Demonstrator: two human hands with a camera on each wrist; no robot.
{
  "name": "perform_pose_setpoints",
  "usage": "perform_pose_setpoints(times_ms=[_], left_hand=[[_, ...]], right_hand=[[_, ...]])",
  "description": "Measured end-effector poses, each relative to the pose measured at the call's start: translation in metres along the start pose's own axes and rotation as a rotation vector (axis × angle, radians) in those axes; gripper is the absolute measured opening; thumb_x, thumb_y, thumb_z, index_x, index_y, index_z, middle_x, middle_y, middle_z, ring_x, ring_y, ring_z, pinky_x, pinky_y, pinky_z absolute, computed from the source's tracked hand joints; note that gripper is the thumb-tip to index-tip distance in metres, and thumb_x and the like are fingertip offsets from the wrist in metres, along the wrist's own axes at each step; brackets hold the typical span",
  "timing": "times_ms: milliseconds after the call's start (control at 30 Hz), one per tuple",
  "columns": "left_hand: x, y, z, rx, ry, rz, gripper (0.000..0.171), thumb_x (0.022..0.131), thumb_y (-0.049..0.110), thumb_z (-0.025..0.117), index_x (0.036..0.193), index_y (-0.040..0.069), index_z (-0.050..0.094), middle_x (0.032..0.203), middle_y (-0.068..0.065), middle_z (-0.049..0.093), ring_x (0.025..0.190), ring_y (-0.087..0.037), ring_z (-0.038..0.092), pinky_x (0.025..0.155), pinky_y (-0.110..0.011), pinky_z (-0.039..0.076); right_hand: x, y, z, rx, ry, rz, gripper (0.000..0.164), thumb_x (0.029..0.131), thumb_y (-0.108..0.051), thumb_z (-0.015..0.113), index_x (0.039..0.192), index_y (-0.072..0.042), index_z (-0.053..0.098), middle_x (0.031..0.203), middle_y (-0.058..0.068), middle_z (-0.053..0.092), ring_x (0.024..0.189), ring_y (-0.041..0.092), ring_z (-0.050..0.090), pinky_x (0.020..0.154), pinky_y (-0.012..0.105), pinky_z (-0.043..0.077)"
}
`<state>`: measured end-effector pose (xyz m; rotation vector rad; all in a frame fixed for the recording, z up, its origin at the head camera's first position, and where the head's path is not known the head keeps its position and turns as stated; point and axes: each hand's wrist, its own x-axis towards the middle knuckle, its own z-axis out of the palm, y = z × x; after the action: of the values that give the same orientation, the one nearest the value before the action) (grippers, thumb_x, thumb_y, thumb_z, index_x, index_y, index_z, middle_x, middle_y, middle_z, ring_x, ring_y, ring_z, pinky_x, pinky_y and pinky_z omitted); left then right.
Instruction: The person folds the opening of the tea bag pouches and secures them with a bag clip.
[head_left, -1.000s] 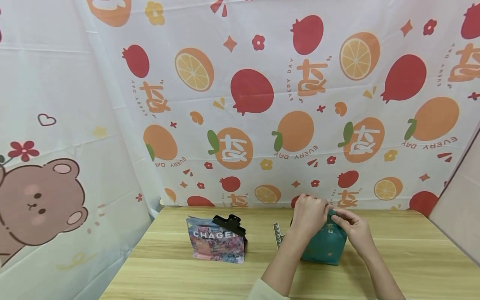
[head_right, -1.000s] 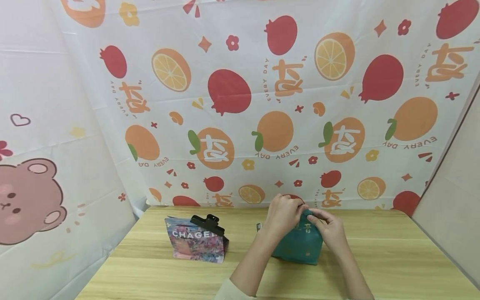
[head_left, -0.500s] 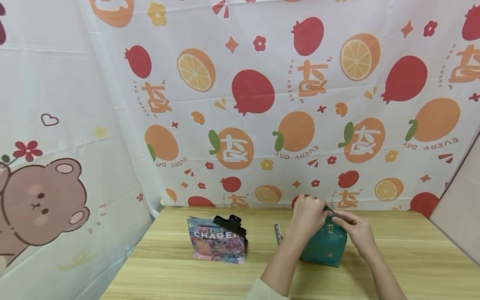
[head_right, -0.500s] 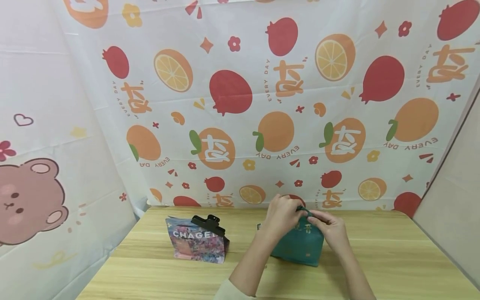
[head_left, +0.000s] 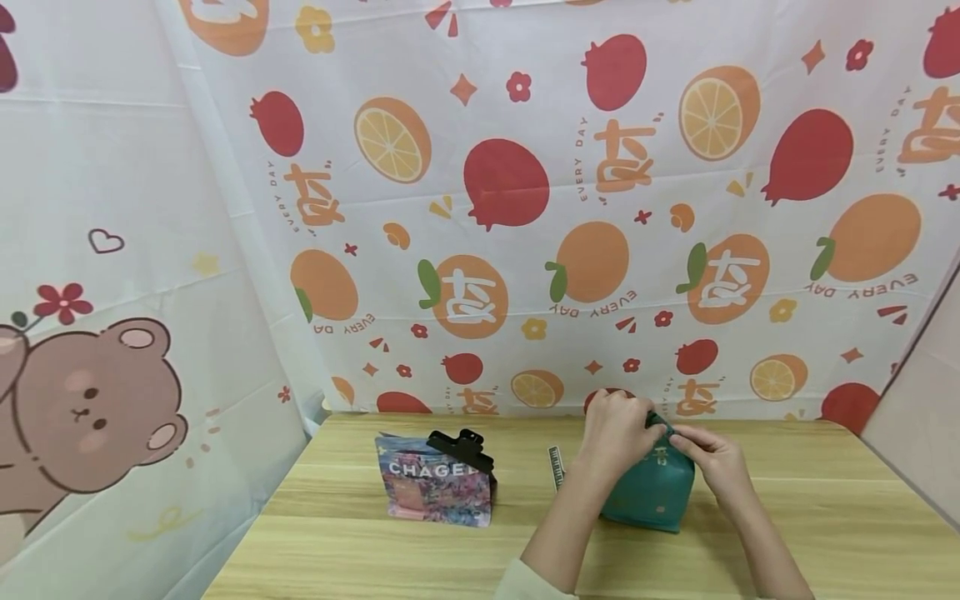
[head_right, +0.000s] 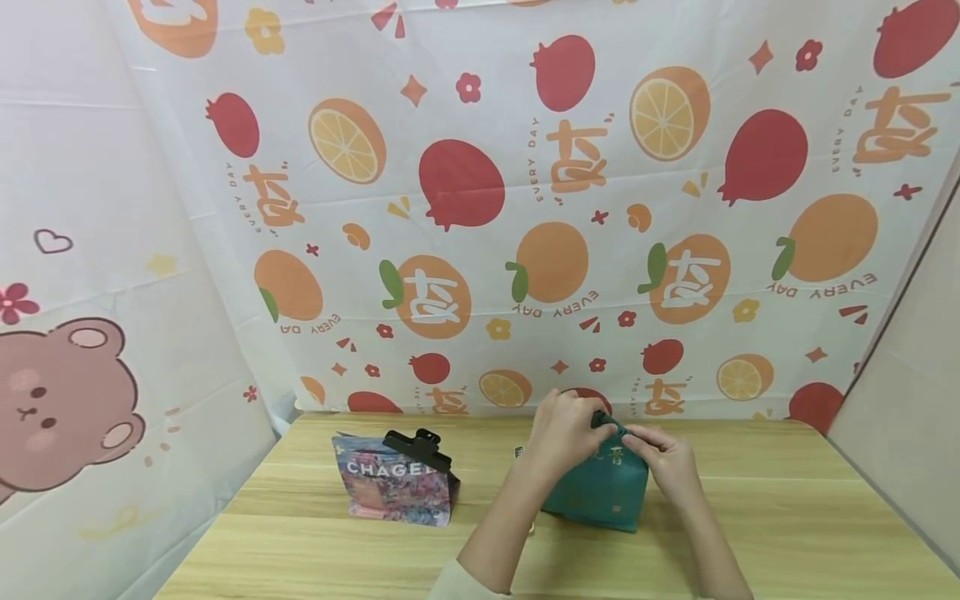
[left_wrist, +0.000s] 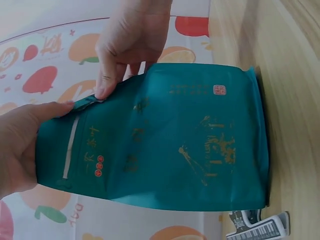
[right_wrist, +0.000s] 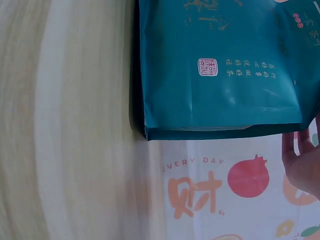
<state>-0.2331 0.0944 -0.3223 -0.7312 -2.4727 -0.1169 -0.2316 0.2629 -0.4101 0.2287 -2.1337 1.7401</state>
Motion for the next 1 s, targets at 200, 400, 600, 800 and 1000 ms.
perform_pose_setpoints(times_ms=[200, 400, 600, 800, 1000], left_hand=[[-0.001, 0.002, 0.0, 0.021, -0.031, 0.007, 0.019, 0.079, 0.047, 0.066, 0.084, 0.03, 0.072, 0.053, 0.014, 0.049, 0.052, -0.003, 0.04, 0.053, -0.02, 0.025], [-0.001, 0.002, 0.003, 0.053, 0.03, -0.002, 0.014, 0.078, 0.044, 0.069, 0.083, 0.033, 0.074, 0.052, 0.014, 0.05, 0.05, -0.003, 0.042, 0.05, -0.019, 0.026], [0.001, 0.0, 0.004, 0.037, 0.057, 0.013, 0.013, 0.078, 0.043, 0.069, 0.081, 0.031, 0.074, 0.048, 0.013, 0.046, 0.047, -0.003, 0.037, 0.049, -0.018, 0.025], [0.0, 0.0, 0.005, 0.026, 0.061, 0.019, 0.013, 0.079, 0.043, 0.069, 0.082, 0.032, 0.075, 0.048, 0.014, 0.044, 0.046, -0.003, 0.034, 0.048, -0.018, 0.024], [0.0, -0.001, 0.004, 0.034, 0.062, 0.015, 0.012, 0.08, 0.043, 0.069, 0.081, 0.032, 0.074, 0.046, 0.012, 0.041, 0.046, -0.004, 0.036, 0.049, -0.018, 0.025]], right_hand=[[-0.002, -0.002, 0.0, -0.01, 0.02, 0.04, 0.03, 0.087, -0.017, 0.065, 0.104, 0.007, 0.066, 0.091, -0.017, 0.064, 0.087, -0.003, 0.057, 0.072, 0.016, 0.045], [-0.001, 0.001, -0.004, 0.044, -0.071, 0.015, 0.023, 0.089, -0.014, 0.062, 0.106, 0.002, 0.067, 0.093, -0.013, 0.066, 0.088, 0.002, 0.058, 0.074, 0.017, 0.045], [0.002, 0.014, -0.017, 0.102, -0.201, 0.008, 0.022, 0.093, -0.012, 0.055, 0.11, -0.002, 0.065, 0.1, -0.011, 0.065, 0.093, 0.004, 0.057, 0.078, 0.016, 0.041], [0.003, 0.022, -0.022, 0.155, -0.254, 0.044, 0.023, 0.094, -0.009, 0.052, 0.11, 0.002, 0.065, 0.1, -0.008, 0.065, 0.095, 0.004, 0.055, 0.08, 0.016, 0.04], [0.005, 0.02, -0.018, 0.111, -0.176, 0.103, 0.018, 0.092, -0.017, 0.058, 0.101, -0.008, 0.07, 0.093, -0.01, 0.066, 0.092, 0.002, 0.056, 0.078, 0.016, 0.039]])
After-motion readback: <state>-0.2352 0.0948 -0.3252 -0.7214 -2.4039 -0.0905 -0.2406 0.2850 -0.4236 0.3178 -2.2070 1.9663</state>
